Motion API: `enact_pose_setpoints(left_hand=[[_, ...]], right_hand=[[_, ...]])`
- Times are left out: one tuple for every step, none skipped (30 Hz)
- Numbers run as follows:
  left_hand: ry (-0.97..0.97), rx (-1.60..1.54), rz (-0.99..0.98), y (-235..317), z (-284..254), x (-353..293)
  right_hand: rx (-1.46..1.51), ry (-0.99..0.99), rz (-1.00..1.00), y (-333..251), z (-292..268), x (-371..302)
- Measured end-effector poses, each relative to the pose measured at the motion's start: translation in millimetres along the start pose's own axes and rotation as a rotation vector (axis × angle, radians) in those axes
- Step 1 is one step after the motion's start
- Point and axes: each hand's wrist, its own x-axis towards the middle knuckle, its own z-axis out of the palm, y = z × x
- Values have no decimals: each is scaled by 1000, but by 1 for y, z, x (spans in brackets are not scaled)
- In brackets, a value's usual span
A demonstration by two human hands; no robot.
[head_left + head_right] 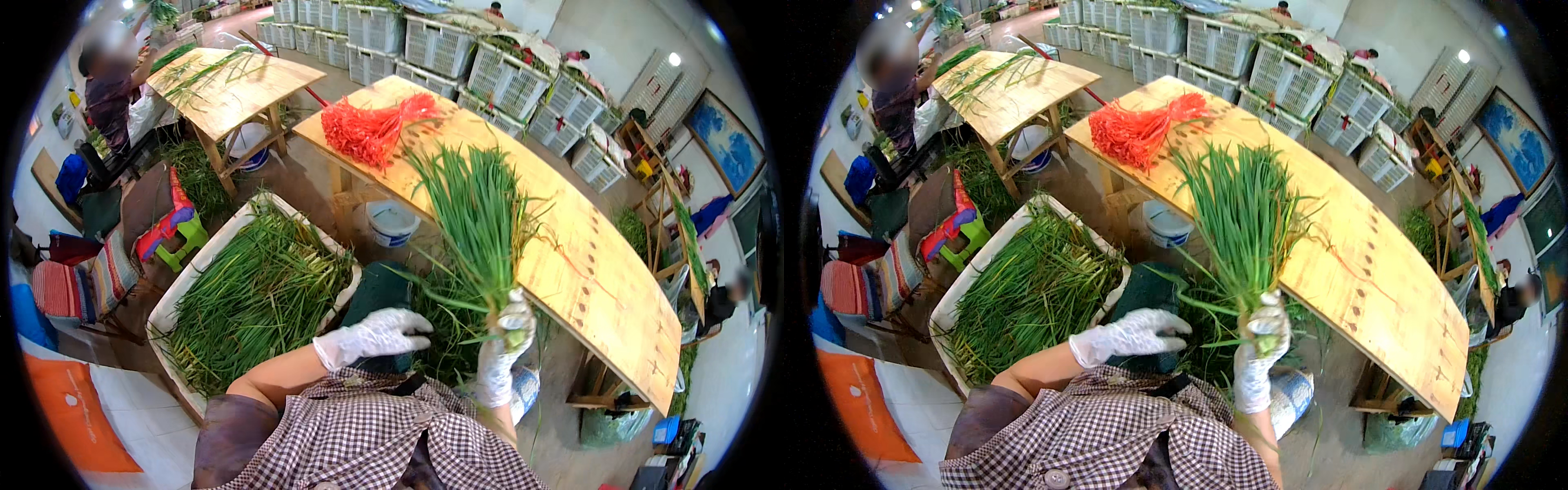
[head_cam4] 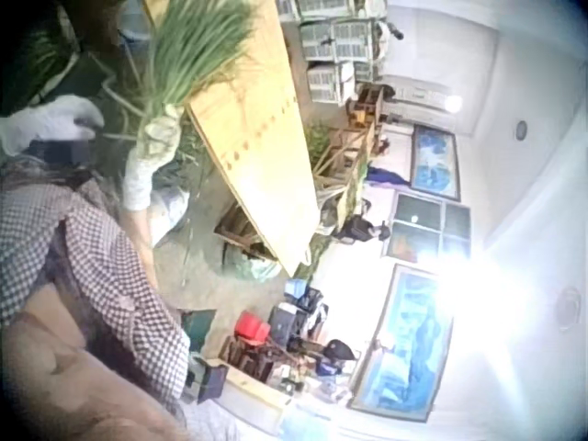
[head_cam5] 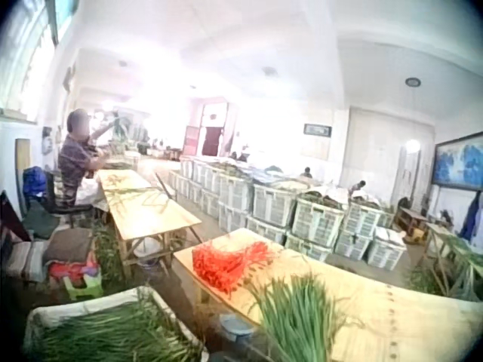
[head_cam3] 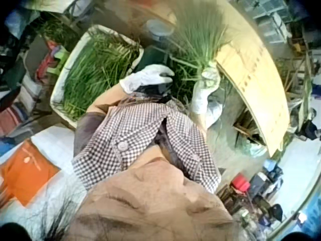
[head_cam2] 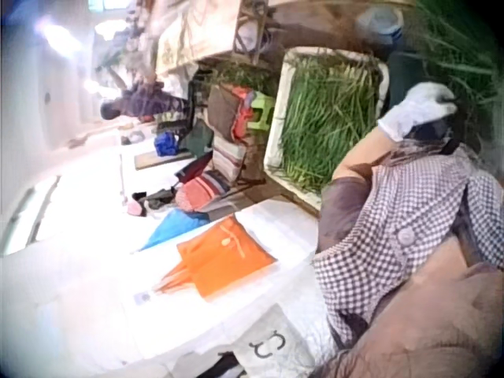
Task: The person gathers green chives from a crate, aligns the stalks on a wooden table, secures the bunch with a red tie, and places the bundle onto a stack on the floor.
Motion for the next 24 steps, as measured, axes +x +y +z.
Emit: enact_pose_setpoints(left_hand=[[68, -85, -54, -11, -6, -3], [163, -200, -97, -34, -6, -7], [248, -247, -163, -21, -21, -15], [372, -411, -142, -42, -16, -19], [371, -279, -180, -45, -29, -23], [337, -279, -228, -45, -34, -14], [304, -277, -278, -47, -35, -8], [314, -318, -246, -52, -32, -3], [327, -337, -203, -53, -32, 2], [339, -358, -162, -53, -30, 6], [354, -370, -116, -52, -32, 11], [411, -236, -134, -48, -35, 14], [473, -234, -88, -48, -42, 23], [526, -248, -60, -51, -44, 30], [563, -265, -51, -52, -42, 32], [528, -48, 21, -50, -44, 38], [455, -27, -78, -43, -31, 42], [144, 106, -177, -32, -12, 54], [-151, 245, -268, -17, 5, 63], [-325, 92, -244, -27, 42, 64], [-482, -58, -208, -49, 84, 66], [-484, -345, -112, -63, 114, 74], [-389, -630, -93, -50, 115, 81], [-287, -918, -57, -39, 114, 82]], right_hand=[[-20, 40, 39, -1, -7, 4], [60, 67, 32, -28, -3, 11], [149, 90, 19, -51, 1, 16], [243, 93, 23, -73, 9, 21], [317, 85, 40, -87, 18, 27], [372, 88, 36, -95, 18, 35], [419, 77, 66, -93, 14, 34], [475, 61, 93, -94, 13, 35], [530, 48, 113, -95, 11, 36], [667, -36, 47, -70, -1, 33], [373, -209, -316, -66, -3, 48], [159, -297, -709, -62, -4, 64], [260, -179, -544, -63, -4, 69], [354, -67, -355, -70, 0, 65], [286, 52, -211, -78, 1, 63], [227, 161, -64, -86, 2, 64], [195, 249, 89, -97, 4, 64], [248, 291, 105, -96, 3, 66], [296, 226, 32, -92, 0, 67], [356, 145, -41, -91, 1, 68], [398, -42, -206, -84, 1, 66], [331, -58, -44, -72, -2, 56], [216, -120, -236, -70, 1, 56], [132, -186, -429, -69, 10, 55]])
